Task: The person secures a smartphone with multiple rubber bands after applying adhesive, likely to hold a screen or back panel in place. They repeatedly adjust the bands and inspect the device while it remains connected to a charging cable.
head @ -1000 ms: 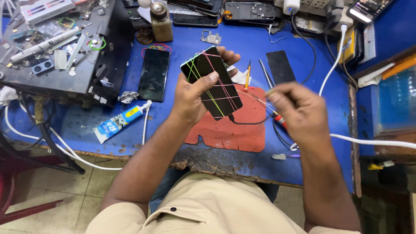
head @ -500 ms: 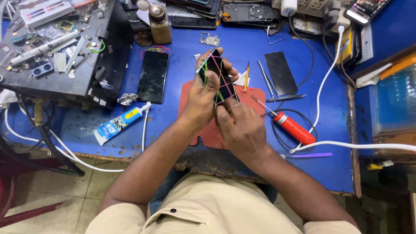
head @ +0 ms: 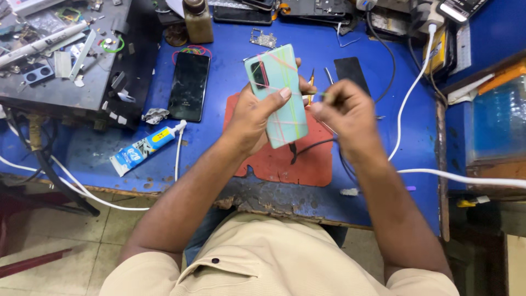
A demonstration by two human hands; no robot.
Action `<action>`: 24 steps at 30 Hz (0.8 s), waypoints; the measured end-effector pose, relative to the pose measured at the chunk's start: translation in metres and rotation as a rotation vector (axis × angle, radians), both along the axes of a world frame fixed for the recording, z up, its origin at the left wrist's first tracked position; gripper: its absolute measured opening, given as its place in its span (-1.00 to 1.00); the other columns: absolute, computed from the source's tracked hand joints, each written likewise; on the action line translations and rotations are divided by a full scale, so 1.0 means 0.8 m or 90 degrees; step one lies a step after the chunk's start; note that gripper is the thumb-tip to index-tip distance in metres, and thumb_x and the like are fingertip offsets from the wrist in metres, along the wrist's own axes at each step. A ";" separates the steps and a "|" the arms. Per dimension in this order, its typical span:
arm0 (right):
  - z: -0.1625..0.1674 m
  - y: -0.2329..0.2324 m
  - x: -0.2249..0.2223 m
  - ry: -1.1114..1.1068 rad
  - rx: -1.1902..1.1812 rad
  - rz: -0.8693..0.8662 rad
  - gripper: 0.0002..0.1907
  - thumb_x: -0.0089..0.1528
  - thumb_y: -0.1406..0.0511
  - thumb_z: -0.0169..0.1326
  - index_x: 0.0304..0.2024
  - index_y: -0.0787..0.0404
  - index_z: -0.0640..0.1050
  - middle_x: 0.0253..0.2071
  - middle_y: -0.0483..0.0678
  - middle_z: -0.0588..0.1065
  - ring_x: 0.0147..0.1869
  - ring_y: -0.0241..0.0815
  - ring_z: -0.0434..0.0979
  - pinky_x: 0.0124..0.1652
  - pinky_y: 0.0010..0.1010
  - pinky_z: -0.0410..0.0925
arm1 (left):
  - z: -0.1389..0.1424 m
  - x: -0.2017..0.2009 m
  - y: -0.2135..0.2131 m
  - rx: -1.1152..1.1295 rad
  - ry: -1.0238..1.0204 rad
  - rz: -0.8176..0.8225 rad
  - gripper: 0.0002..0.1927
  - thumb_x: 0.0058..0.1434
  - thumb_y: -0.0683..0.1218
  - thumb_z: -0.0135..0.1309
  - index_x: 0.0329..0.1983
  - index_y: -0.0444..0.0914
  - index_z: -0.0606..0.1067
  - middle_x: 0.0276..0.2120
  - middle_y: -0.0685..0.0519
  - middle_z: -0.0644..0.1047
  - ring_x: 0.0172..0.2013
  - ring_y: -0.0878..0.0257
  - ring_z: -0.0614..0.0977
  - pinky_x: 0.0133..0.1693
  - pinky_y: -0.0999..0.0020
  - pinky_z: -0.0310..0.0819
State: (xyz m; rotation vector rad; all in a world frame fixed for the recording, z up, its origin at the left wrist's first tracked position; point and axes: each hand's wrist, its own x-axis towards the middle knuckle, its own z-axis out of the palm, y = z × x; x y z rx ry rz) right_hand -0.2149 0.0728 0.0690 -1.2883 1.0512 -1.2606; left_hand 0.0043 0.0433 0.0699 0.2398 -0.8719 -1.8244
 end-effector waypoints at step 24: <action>0.038 0.106 0.089 0.715 -0.594 -0.028 -0.60 0.27 0.41 0.19 0.16 0.26 0.47 0.13 0.12 0.51 0.16 0.00 0.52 0.14 -0.17 0.43 | -0.008 -0.012 -0.042 0.080 -0.091 0.216 -0.20 0.36 -0.04 0.00 0.52 -0.07 -0.16 0.06 -0.13 0.33 -0.01 0.11 0.53 0.02 0.09 0.58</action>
